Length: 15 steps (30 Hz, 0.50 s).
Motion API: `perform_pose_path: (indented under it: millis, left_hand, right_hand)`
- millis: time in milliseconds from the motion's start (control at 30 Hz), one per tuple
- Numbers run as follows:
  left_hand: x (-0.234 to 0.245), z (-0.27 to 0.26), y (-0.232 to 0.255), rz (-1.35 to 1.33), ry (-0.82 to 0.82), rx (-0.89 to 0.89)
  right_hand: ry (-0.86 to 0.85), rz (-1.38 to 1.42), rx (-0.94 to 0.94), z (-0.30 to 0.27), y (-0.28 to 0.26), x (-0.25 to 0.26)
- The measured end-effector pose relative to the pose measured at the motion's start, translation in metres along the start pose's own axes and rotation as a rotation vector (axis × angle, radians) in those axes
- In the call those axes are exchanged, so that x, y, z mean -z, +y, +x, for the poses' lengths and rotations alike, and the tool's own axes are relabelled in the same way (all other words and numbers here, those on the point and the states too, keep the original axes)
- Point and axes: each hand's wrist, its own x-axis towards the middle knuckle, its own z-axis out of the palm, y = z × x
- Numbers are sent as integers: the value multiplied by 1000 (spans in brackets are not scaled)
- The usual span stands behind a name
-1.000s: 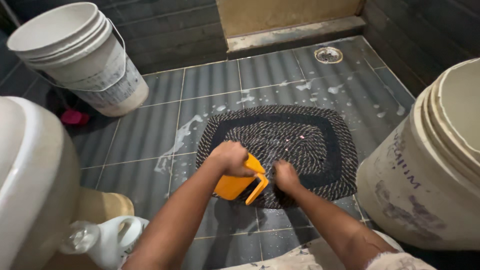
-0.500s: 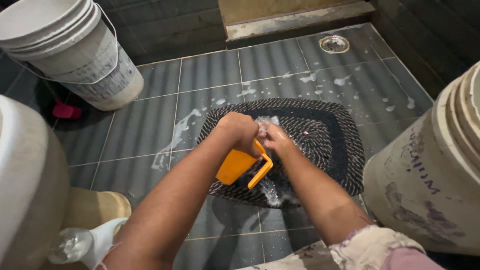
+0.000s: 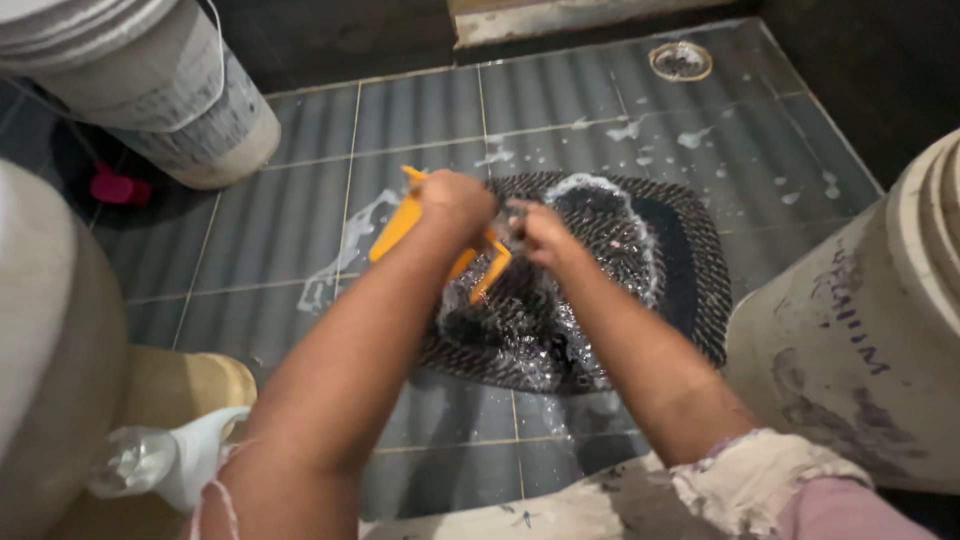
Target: The person scrubs a rug with a brush after applying soapy water from a pitcher and a bucket.
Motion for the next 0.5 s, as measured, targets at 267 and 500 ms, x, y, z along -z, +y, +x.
perform_pose_path:
  millis: [267,500]
  left_hand:
    - [-174,-24,-67,-304,0,292]
    - [-223,-61,-69,-475,-3,461]
  right_hand:
    - [583,-1410,346,-98,45,97]
    - [614,-1595,691,-142,111,124]
